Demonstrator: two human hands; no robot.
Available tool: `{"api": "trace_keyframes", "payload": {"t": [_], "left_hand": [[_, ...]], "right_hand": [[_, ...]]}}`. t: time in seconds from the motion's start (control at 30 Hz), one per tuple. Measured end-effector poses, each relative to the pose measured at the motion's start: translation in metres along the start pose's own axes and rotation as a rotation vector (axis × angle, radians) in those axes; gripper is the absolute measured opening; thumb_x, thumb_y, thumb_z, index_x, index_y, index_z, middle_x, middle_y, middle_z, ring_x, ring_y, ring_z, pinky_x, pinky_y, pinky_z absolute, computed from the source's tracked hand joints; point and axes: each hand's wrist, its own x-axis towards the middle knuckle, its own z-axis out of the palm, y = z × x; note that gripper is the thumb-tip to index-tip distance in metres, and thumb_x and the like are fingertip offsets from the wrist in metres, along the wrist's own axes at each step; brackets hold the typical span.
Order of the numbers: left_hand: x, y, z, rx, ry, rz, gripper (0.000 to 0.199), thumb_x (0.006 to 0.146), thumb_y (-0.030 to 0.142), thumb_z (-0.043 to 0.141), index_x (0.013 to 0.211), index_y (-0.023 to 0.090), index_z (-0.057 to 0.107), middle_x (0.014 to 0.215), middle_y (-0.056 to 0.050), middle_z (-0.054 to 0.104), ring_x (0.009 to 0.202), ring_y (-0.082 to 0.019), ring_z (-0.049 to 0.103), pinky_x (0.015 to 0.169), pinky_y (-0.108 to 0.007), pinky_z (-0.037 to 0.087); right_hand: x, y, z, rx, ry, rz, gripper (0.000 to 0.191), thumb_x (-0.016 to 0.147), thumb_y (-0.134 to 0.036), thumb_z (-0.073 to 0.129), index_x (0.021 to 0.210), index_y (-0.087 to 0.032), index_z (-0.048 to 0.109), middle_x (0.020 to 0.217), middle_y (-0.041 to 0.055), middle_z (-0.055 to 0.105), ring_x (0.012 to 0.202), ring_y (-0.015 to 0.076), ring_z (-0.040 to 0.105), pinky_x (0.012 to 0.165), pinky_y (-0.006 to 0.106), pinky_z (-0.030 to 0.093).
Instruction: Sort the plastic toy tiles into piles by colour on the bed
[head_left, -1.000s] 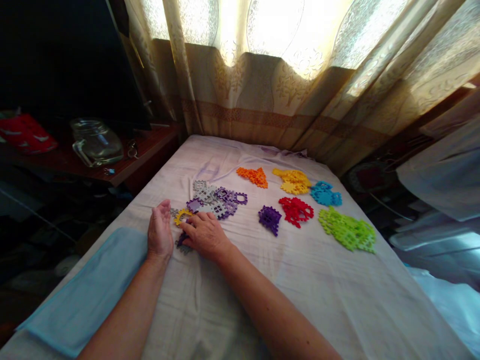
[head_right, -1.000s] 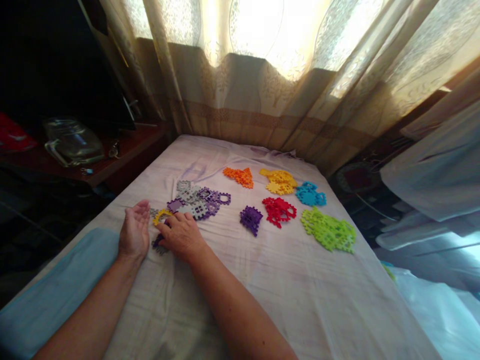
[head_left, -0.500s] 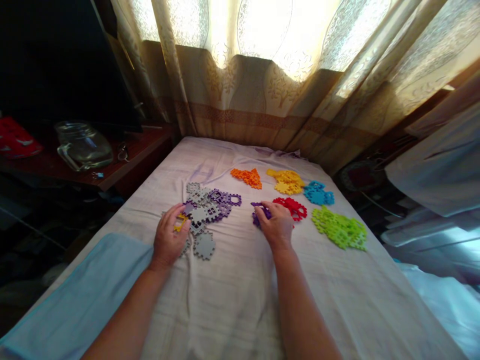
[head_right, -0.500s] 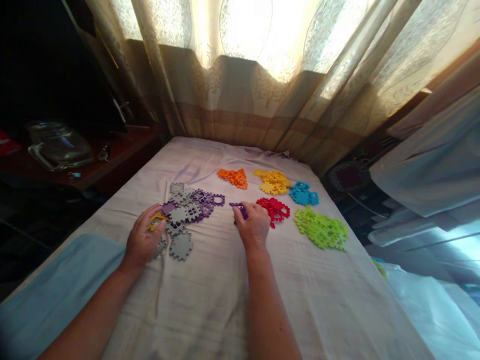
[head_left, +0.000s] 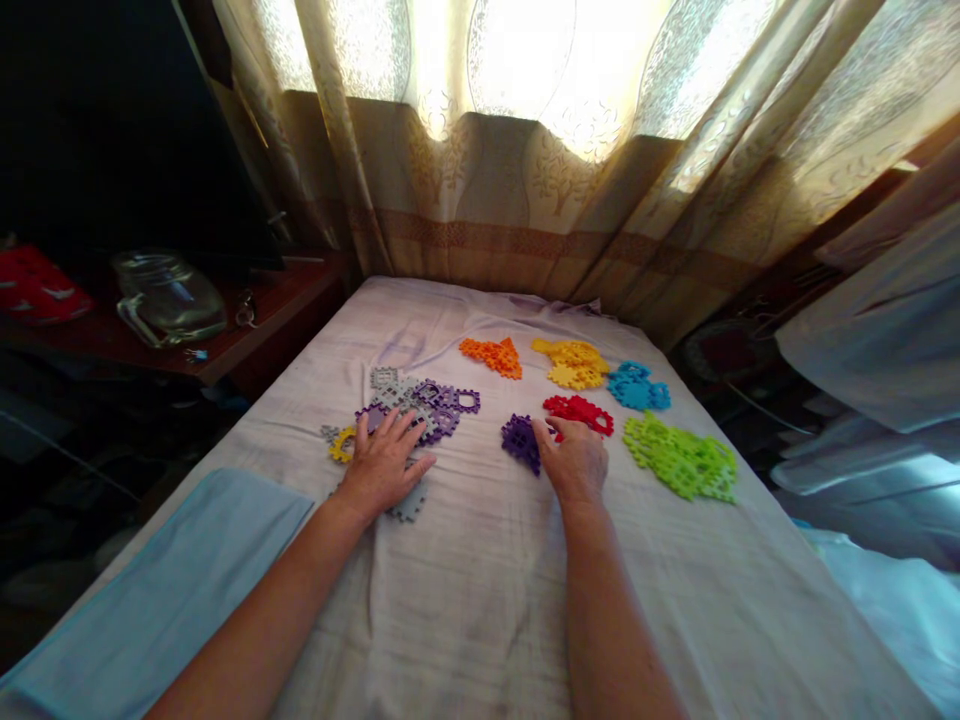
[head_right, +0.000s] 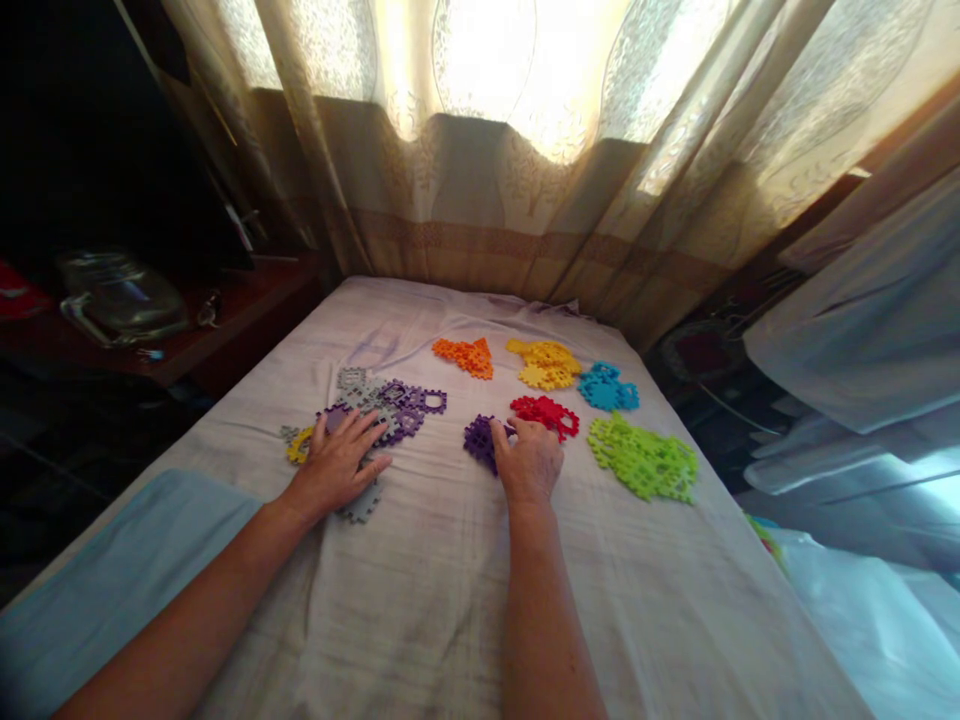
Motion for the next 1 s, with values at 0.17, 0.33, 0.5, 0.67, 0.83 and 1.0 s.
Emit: {"api": "trace_keyframes", "payload": {"t": [0.17,0.33,0.5,0.67,0.83,1.0], "left_hand": [[-0.022,-0.001,-0.004,0.000,0.007,0.077,0.043,0.088,0.050,0.053,0.126,0.031,0.063,0.138,-0.008,0.059,0.135,-0.033,0.045,0.118,-0.062,0.008],[-0.047,-0.010,-0.013,-0.034,-0.001,0.100,0.037,0.089,0.049,0.054,0.118,0.032,0.067,0.136,-0.008,0.061,0.134,-0.032,0.045,0.117,-0.063,0.009],[-0.059,-0.016,-0.019,-0.061,0.002,0.131,0.029,0.090,0.044,0.054,0.111,0.031,0.069,0.131,-0.005,0.064,0.133,-0.030,0.048,0.117,-0.061,0.011],[-0.058,-0.022,-0.023,-0.087,0.121,0.106,0.029,0.092,0.040,0.050,0.111,0.029,0.068,0.124,-0.006,0.068,0.121,-0.025,0.058,0.116,-0.053,0.024],[-0.058,-0.035,-0.024,-0.026,0.191,0.002,0.030,0.091,0.041,0.051,0.112,0.025,0.066,0.127,-0.009,0.066,0.120,-0.026,0.059,0.111,-0.052,0.034],[-0.058,-0.042,-0.022,-0.048,0.218,-0.020,0.029,0.093,0.043,0.050,0.108,0.023,0.065,0.122,-0.008,0.068,0.114,-0.024,0.062,0.106,-0.049,0.042]], "right_hand": [[-0.002,-0.016,-0.006,0.128,0.006,-0.109,0.031,0.091,-0.033,0.050,0.100,-0.017,0.074,0.104,0.0134,0.069,0.099,0.0259,0.056,0.091,0.038,0.039],[-0.017,-0.055,0.001,0.222,-0.113,-0.309,0.025,0.090,-0.027,0.051,0.099,-0.020,0.074,0.101,0.0101,0.070,0.097,0.0237,0.058,0.092,0.036,0.042],[-0.033,-0.092,0.014,0.240,-0.273,-0.493,0.031,0.090,-0.027,0.054,0.117,-0.021,0.068,0.118,0.0100,0.068,0.109,0.0247,0.057,0.098,0.039,0.042],[-0.046,-0.110,0.025,0.164,-0.360,-0.661,0.034,0.087,-0.032,0.061,0.121,-0.026,0.066,0.139,0.0099,0.055,0.132,0.0313,0.042,0.102,0.049,0.039],[-0.062,-0.105,0.031,0.192,-0.352,-0.671,0.026,0.087,-0.029,0.062,0.111,-0.026,0.071,0.139,0.0110,0.055,0.131,0.0305,0.044,0.103,0.048,0.039],[-0.074,-0.096,0.027,0.258,-0.264,-0.656,0.016,0.088,-0.031,0.061,0.085,-0.022,0.074,0.130,0.0098,0.063,0.127,0.0284,0.048,0.104,0.046,0.038]]}}
